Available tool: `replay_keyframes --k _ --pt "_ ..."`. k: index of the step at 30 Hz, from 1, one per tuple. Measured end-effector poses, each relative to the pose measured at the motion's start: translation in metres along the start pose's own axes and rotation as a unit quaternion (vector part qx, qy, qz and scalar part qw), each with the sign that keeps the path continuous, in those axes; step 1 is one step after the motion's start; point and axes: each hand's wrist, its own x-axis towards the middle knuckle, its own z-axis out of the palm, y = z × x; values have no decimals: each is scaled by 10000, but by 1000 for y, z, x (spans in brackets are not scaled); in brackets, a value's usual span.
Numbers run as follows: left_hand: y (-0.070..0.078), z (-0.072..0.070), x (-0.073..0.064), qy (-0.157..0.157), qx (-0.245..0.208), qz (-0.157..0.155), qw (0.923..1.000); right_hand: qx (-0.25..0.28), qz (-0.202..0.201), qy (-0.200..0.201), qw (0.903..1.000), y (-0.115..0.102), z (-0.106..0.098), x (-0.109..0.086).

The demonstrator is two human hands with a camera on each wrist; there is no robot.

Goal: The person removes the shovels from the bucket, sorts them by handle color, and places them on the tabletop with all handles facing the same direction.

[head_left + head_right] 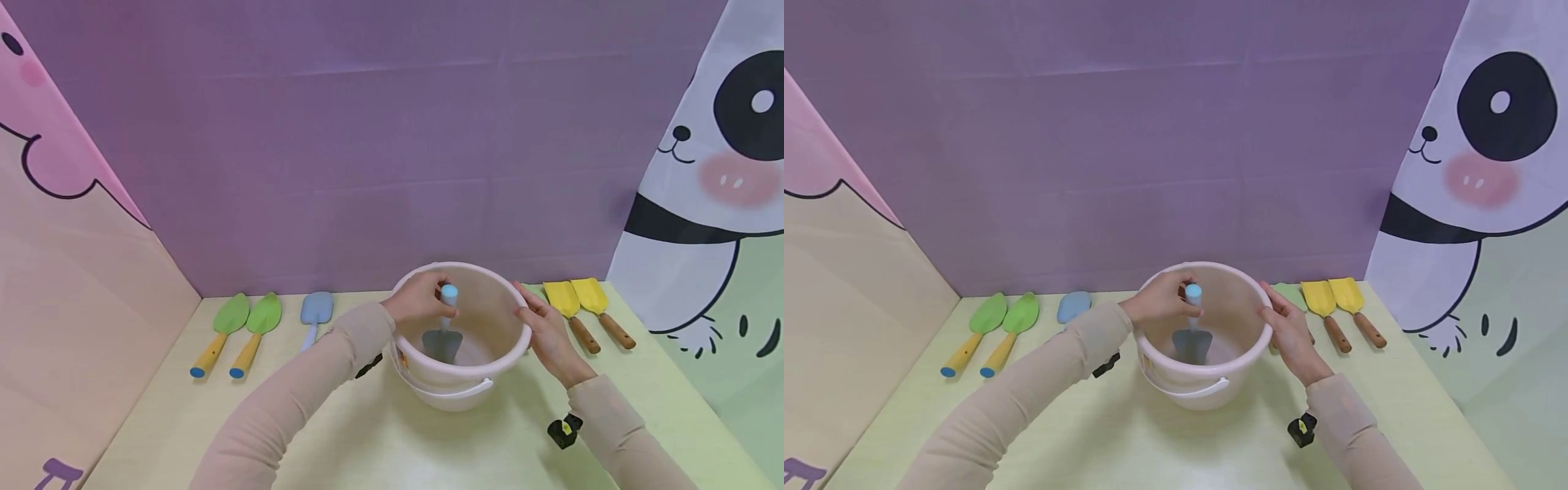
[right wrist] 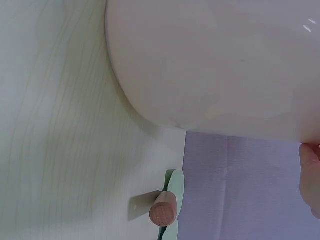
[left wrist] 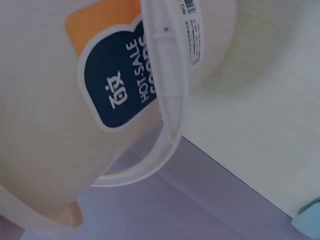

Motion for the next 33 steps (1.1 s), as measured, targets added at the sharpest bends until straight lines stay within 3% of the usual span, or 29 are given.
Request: replay_keyframes --k 6,10,15,25,33 --pt "-2 -5 2 17 1066 731 9916 -45 9 2 10000 0 0 0" --pt "2 -9 1 -199 1718 894 9809 -85 2 -28 10000 1 0 0" --pt "5 -13 1 -592 2203 879 9697 -68 -45 -33 10000 1 -2 0" --pt "9 -20 2 -1195 2199 332 9676 -72 -27 -15 10000 2 -2 0" --pt "17 -26 1 -1554 2536 -36 9547 -116 -5 -41 9999 -1 3 0"
